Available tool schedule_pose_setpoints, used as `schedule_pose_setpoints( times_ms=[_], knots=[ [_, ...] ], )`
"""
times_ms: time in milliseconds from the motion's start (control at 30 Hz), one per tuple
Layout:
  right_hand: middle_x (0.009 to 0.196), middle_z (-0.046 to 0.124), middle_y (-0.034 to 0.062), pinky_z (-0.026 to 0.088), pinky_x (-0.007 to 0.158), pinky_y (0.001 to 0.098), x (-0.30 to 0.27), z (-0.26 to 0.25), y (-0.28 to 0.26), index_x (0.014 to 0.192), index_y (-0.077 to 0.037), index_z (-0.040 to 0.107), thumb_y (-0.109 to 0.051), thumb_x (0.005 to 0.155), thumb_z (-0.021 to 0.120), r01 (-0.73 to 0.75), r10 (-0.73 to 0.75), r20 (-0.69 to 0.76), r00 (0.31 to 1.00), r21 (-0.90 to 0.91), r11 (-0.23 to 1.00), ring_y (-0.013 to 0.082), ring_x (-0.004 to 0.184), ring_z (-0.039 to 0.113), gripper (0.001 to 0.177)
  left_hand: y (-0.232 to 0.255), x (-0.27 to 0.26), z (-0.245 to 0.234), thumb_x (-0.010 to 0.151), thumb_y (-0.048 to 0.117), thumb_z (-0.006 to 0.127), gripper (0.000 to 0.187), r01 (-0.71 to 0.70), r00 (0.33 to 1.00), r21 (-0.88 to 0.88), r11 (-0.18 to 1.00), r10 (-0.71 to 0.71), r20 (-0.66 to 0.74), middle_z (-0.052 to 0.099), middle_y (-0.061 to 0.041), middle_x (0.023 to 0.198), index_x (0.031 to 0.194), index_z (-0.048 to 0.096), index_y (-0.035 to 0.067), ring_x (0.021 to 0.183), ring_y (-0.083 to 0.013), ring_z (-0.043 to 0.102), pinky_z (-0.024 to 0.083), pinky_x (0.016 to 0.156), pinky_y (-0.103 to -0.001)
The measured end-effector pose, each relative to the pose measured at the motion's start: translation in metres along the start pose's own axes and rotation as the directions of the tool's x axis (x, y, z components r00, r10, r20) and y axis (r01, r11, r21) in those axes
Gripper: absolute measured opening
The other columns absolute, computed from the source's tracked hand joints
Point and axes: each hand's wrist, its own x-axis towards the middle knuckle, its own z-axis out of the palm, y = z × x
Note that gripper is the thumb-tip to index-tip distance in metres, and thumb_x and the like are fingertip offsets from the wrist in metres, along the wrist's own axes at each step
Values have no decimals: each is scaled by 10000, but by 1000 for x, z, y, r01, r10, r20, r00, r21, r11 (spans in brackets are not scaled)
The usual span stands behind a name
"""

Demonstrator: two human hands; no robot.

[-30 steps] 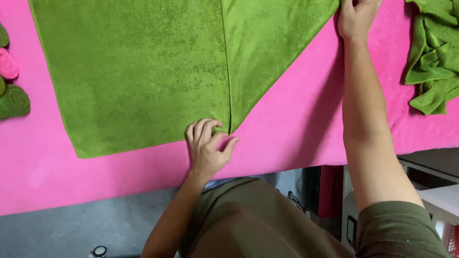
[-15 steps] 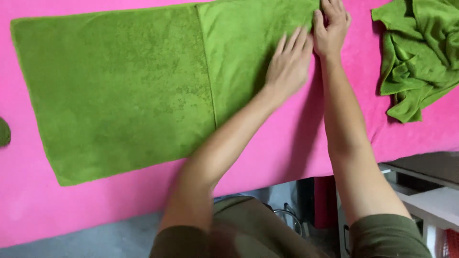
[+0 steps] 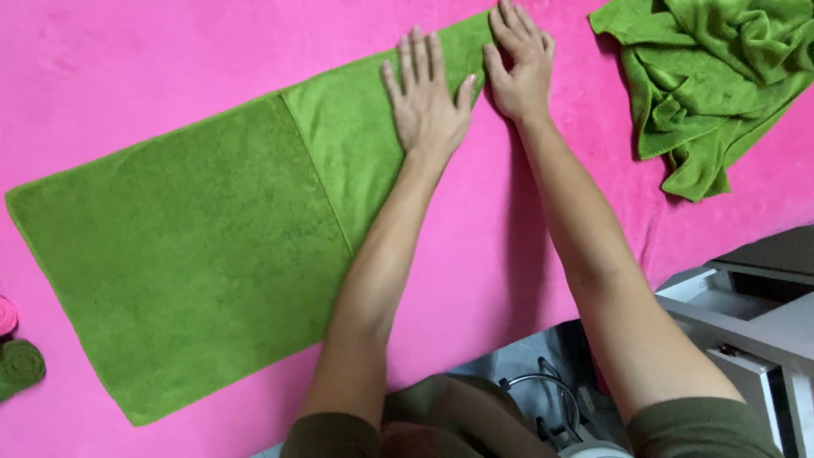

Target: Spreading, folding, and rolling a green towel into a decorative cylinder on a treatment table.

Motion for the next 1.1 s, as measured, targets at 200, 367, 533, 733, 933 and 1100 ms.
schedule_pose_setpoints(
  times_ms=[200,367,533,733,933,1100],
  knots=[
    [1534,592,130,279,1102,513,-1,6,3,1488,-127,643,-261,1060,636,6,-6,-10,1000,-29,1000,313,1438,488,449,-67,-55,-22,1082,770,194,897,115,984,20,993,-117,135,-84,-135,1746,1703,25,144,1643,-301,-31,-11,1325,-584],
    [1548,569,119,271,1126,510,-1,2,-1,1491,-112,627,-325,1067,587,-41,41,5,999,-38,998,307,1450,462,476,-125,-61,-33,1051,806,147,895,221,957,14,975,-220,190,-106,-86,1763,1672,-54,195,1655,-268,-50,-63,1329,-539],
    [1574,543,105,246,1160,526,0,1,-9,1517,-145,592,-345,1086,563,-59,59,14,998,-22,998,280,1486,428,475,-162,-62,-35,1048,779,233,937,295,947,-23,955,-289,141,-78,-106,1758,1692,-9,142,1653,-260,-58,-91,1278,-593],
    [1597,510,51,268,1154,536,1,2,-5,1522,-165,589,-333,1079,583,-41,41,22,999,-26,999,278,1488,446,474,-82,-132,-20,1098,632,217,814,-5,998,32,999,3,65,-23,-143,1755,1655,43,64,1628,-287,-11,-17,1337,-515],
    [1614,490,36,271,1145,497,1,7,1,1547,-179,568,-341,1080,577,-23,24,21,999,-34,999,280,1500,443,495,-106,-204,8,1052,730,223,898,21,1000,-13,1000,-21,12,62,-145,1760,1686,114,103,1637,-304,103,76,1304,-526],
    [1605,497,98,262,1155,530,2,-4,-22,1535,-135,579,-318,1069,555,-16,16,23,1000,1,1000,306,1496,435,501,-130,-265,-7,1010,681,421,921,46,993,-26,999,-49,-107,211,-150,1754,1677,245,70,1614,-303,227,195,1282,-520]
  ],
)
